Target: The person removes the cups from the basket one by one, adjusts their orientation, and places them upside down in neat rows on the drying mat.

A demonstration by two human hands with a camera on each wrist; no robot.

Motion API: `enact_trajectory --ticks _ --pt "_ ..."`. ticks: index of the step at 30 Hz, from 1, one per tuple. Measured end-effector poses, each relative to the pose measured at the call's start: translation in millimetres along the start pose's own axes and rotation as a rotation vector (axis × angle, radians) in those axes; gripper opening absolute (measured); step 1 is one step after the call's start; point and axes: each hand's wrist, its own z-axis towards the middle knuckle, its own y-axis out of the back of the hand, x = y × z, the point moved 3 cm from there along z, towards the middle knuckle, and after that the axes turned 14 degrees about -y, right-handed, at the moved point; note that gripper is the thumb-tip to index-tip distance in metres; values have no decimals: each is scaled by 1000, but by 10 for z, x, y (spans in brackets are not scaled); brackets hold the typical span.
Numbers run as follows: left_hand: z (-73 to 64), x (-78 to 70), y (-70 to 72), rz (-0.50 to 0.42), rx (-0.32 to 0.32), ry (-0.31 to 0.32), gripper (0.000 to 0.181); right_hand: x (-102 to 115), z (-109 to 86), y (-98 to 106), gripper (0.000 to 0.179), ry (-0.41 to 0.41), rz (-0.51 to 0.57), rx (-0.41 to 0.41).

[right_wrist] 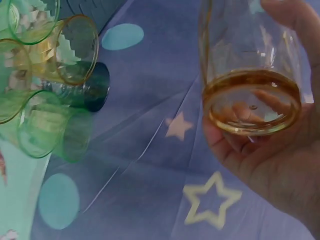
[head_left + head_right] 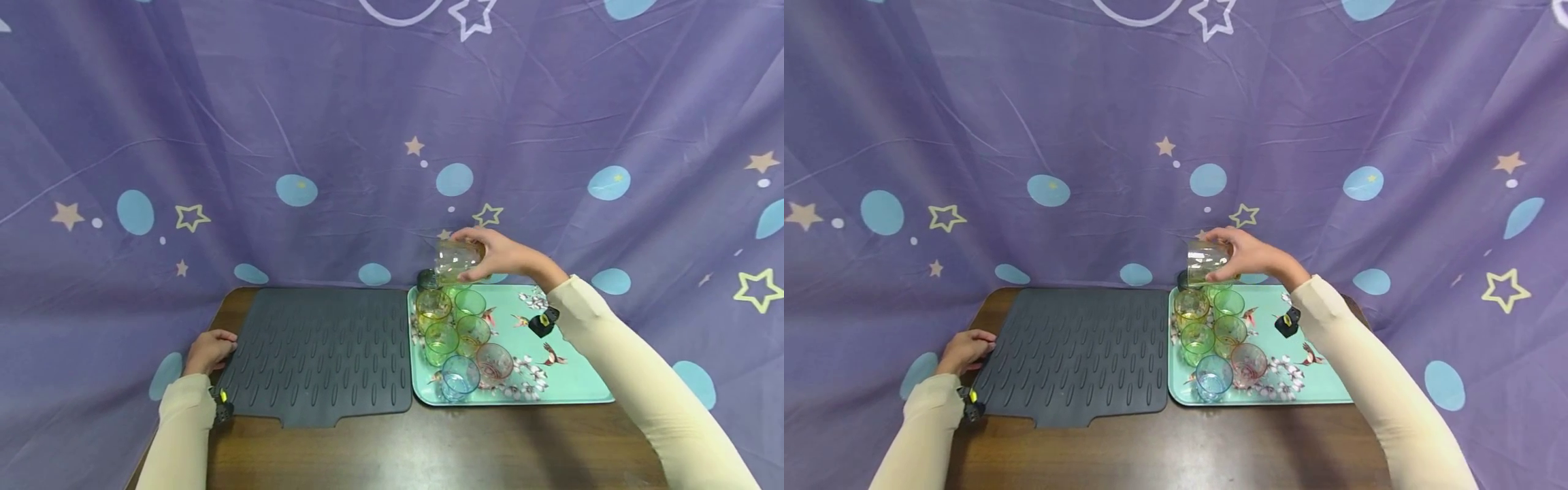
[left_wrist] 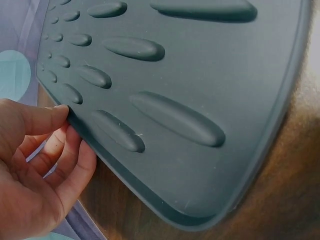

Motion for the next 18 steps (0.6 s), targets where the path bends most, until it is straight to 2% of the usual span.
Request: enact_trajectory --ticks 6,10,13,18 --pt "8 -44 9 5 -8 -16 25 285 258 -140 75 52 -253 -32" --pt "12 -53 16 0 -8 -30 25 435 415 -252 72 49 -400 -57" --pt "20 -35 21 -4 1 -19 24 503 541 -340 72 10 -515 -82" --pt "9 -15 32 -12 12 -11 24 557 751 -503 72 -79 -644 -106"
